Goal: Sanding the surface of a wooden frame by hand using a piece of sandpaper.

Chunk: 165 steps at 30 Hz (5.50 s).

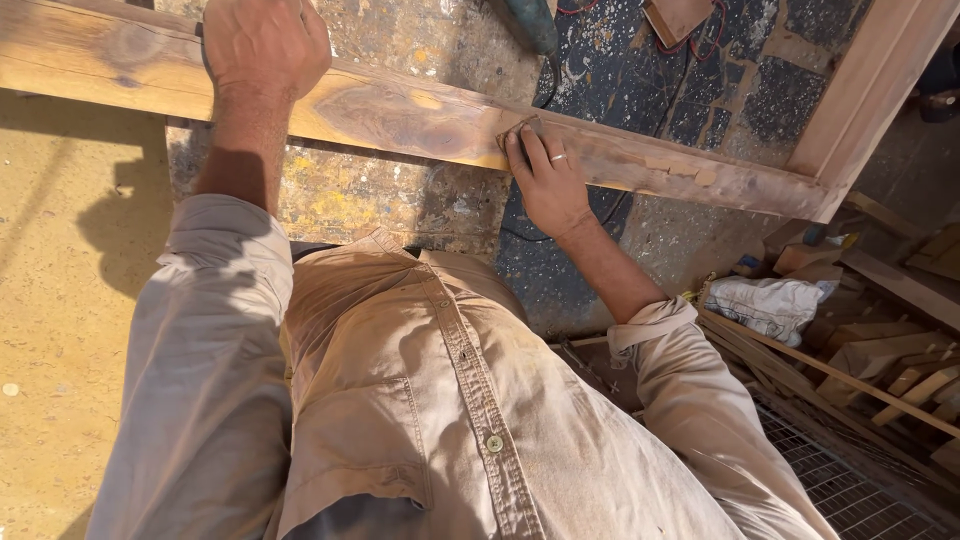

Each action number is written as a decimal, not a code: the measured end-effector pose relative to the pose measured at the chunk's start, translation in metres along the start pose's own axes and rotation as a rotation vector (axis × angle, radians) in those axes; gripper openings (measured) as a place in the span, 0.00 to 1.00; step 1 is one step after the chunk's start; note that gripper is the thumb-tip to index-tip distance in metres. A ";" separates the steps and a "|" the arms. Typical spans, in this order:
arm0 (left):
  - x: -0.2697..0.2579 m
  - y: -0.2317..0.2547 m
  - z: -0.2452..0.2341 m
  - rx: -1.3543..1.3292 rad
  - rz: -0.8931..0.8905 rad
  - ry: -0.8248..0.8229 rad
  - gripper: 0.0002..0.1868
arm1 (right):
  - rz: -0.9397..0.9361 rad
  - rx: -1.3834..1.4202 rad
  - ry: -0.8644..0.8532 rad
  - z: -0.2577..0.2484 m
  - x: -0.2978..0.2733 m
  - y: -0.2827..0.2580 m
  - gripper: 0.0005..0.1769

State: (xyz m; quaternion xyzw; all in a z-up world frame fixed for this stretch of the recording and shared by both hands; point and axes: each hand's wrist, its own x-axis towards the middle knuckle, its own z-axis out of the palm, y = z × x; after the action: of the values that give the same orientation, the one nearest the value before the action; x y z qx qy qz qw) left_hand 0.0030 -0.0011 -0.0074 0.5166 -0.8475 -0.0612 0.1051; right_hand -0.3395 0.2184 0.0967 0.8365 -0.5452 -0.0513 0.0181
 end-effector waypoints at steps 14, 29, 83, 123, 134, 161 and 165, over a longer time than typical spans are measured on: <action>0.002 0.001 -0.001 -0.031 -0.018 -0.035 0.19 | -0.041 0.110 -0.080 -0.055 0.001 0.028 0.32; 0.002 0.000 0.001 0.075 0.037 0.098 0.15 | -0.187 0.087 0.020 -0.018 0.005 0.044 0.31; 0.027 0.004 -0.038 -0.179 -0.055 -0.448 0.18 | 1.052 0.246 -0.021 -0.011 0.091 -0.100 0.23; 0.026 0.003 -0.026 -0.174 -0.003 -0.346 0.18 | 0.935 0.453 0.050 -0.026 0.084 -0.123 0.21; 0.024 0.003 -0.023 -0.147 0.090 -0.199 0.18 | 0.856 0.534 -0.080 -0.051 0.072 -0.125 0.19; -0.006 -0.034 0.037 0.097 -0.015 -0.101 0.12 | 0.654 0.219 -0.014 0.022 -0.155 0.124 0.34; -0.017 -0.023 0.025 0.034 -0.058 -0.133 0.11 | 0.624 0.306 0.032 -0.003 -0.159 0.113 0.36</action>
State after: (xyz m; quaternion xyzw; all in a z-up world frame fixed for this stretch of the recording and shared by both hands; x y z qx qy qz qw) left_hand 0.0247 0.0032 -0.0386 0.5376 -0.8381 -0.0842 0.0378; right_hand -0.5058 0.3183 0.1197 0.6232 -0.7758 0.0521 -0.0841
